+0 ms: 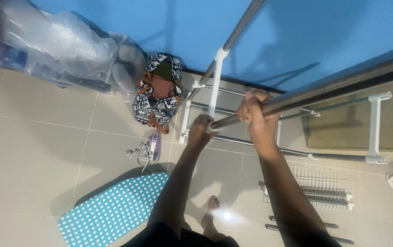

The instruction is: The person disassembles a metal clothes drying rack by unscrewing white plastic connectors and removing metal poles one by one. The person places the removed poles on the floor and then moves the remaining frame aside.

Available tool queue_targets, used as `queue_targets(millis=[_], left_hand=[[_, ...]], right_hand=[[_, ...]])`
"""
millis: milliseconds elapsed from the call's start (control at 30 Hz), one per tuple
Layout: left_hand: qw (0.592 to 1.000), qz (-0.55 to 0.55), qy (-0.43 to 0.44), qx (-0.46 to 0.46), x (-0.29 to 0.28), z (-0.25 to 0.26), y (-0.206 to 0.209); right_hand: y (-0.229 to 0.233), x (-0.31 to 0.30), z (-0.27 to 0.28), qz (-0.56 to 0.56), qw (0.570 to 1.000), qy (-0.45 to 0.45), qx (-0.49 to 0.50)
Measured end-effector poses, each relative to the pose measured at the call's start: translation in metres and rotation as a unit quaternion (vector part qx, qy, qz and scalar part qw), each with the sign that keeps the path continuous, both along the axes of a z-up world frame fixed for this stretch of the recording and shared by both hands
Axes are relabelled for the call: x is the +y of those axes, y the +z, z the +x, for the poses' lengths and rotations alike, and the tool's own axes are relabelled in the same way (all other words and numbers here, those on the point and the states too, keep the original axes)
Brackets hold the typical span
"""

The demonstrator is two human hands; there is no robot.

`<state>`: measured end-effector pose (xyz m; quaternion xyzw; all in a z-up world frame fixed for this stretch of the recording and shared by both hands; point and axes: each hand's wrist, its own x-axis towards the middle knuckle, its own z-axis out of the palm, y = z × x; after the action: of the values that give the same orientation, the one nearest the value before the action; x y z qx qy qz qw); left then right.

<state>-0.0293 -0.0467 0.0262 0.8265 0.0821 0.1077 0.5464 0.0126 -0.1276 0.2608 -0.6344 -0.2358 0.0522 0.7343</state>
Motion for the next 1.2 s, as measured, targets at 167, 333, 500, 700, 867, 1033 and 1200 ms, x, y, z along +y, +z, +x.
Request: queue_targets(millis=[167,333,500,700,867,1033,1200], left_hand=[[0.991,0.077,0.068,-0.089,-0.011,0.005,0.008],[0.991,0.050,0.041,-0.115,-0.014,0.009,0.008],[0.987,-0.132,-0.029,-0.088,-0.014,0.012,0.019],[0.991,-0.102,-0.032,-0.082,-0.012,0.013,0.030],[0.983,-0.122,-0.061,-0.125,-0.013,0.015,0.051],[0.985,-0.136,-0.106,-0.028,-0.013,0.019,0.095],[0.953,-0.165,-0.221,-0.128,-0.013,0.017,0.134]], right_hand=[[0.005,-0.002,0.001,0.013,0.999,0.009,0.041],[0.014,-0.003,0.000,-0.009,0.999,-0.002,0.034],[0.025,0.002,-0.004,-0.005,1.000,-0.004,0.029],[0.037,0.002,0.001,-0.012,0.999,-0.027,0.040],[0.054,-0.006,0.005,-0.016,0.998,-0.062,0.007],[0.111,-0.040,0.037,0.016,0.986,-0.021,-0.164],[0.156,-0.091,0.084,0.039,0.993,-0.045,-0.103]])
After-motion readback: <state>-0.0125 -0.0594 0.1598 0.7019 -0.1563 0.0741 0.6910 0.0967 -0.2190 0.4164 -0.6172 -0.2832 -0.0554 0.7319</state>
